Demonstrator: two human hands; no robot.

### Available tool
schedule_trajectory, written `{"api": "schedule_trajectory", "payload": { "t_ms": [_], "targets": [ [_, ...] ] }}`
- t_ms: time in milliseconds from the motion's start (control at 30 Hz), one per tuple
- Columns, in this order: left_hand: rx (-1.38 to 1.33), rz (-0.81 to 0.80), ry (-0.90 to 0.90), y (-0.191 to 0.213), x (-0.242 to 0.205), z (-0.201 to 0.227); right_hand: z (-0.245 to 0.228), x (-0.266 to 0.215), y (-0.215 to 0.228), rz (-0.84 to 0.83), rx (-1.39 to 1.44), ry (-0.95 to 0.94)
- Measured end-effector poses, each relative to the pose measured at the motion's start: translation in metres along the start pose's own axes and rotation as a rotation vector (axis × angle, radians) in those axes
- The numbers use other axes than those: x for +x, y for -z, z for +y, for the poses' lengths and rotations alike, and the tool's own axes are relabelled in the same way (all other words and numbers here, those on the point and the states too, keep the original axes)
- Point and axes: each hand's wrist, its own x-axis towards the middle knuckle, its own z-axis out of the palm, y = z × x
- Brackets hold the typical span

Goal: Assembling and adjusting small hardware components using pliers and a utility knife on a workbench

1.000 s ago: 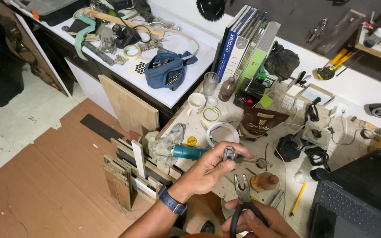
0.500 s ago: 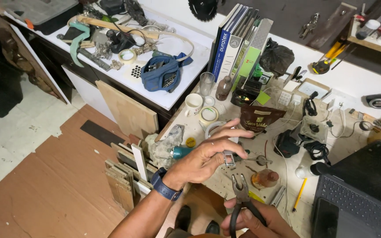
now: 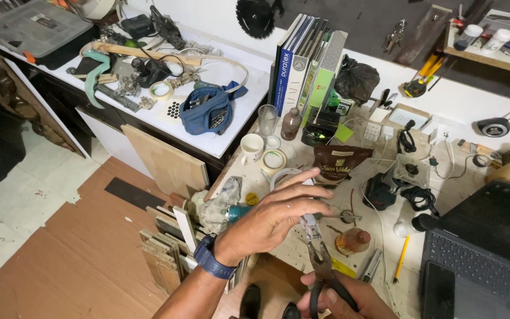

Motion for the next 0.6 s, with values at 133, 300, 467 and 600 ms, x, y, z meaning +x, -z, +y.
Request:
{"api": "schedule_trajectory", "payload": {
  "t_ms": [133,300,467,600],
  "targets": [
    [0.257,-0.053,0.025,0.009,0.004,0.013,0.03,0.018,0.032,-0.038,0.171,0.086],
    [0.623,-0.347,0.216,0.022,0.011,0.042,0.03,0.022,0.092,0.068,-0.86,0.474],
    [0.745,-0.471,0.127,0.031,0.016,0.052,-0.003,-0.008,0.086,0.307,-1.246,0.466],
    [0.79,-0.561,0.122,0.034,0.017,0.054,-0.027,-0.03,0.058,0.323,-1.499,0.439]
  ]
}}
